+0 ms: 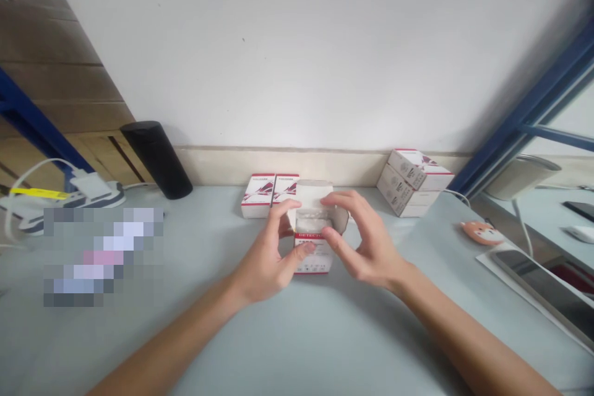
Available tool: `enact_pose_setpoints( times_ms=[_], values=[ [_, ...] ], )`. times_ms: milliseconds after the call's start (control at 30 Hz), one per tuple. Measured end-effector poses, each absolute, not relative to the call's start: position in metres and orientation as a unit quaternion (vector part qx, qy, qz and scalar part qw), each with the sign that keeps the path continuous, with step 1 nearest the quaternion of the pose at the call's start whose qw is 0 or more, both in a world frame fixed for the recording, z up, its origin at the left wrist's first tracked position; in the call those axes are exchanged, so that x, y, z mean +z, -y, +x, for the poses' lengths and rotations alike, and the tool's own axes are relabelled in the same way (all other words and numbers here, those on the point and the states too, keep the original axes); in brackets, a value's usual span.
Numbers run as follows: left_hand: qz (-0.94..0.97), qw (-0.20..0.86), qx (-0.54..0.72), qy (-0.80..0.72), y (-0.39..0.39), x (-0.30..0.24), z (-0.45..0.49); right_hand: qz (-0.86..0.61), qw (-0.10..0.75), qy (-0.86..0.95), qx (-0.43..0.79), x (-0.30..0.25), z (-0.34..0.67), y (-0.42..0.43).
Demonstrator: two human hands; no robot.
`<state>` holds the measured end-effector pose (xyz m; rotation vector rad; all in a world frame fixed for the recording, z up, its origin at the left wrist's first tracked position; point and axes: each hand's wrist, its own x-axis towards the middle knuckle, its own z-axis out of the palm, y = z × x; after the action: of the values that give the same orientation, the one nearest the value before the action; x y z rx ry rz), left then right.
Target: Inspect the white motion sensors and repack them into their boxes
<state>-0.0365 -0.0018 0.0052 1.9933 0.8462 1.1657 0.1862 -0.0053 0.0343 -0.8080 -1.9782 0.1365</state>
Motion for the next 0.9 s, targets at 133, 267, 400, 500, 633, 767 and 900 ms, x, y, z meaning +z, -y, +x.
enact_pose_setpoints(
  times_ms=[133, 267, 400, 500, 633, 767, 900],
  values=[
    [0.755, 0.317, 0.467, -0.333, 0.002, 0.001, -0.037, -0.339, 0.522, 0.781, 0.045, 0.034, 0.183, 0.007],
    [0.76, 0.264, 0.489, -0.337, -0.002, -0.004, -0.039, -0.357, 0.539, 0.756, 0.102, 0.034, 0.188, -0.002],
    [0.772, 0.147, 0.503, -0.36, -0.009, -0.009, -0.043, -0.457, 0.561, 0.68, 0.121, 0.032, 0.216, -0.026],
    [0.787, 0.073, 0.5, -0.354, -0.011, -0.011, -0.045, -0.541, 0.359, 0.756, 0.089, 0.023, 0.243, -0.042],
    [0.804, 0.024, 0.494, -0.332, -0.011, -0.01, -0.043, -0.569, 0.173, 0.799, 0.085, 0.006, 0.265, -0.055],
    [0.818, 0.016, 0.488, -0.306, -0.01, -0.004, -0.04, -0.598, 0.193, 0.774, 0.075, 0.01, 0.268, -0.059],
    [0.824, 0.066, 0.449, -0.339, -0.007, 0.002, -0.039, -0.497, 0.491, 0.715, 0.001, 0.043, 0.247, -0.033]
  ],
)
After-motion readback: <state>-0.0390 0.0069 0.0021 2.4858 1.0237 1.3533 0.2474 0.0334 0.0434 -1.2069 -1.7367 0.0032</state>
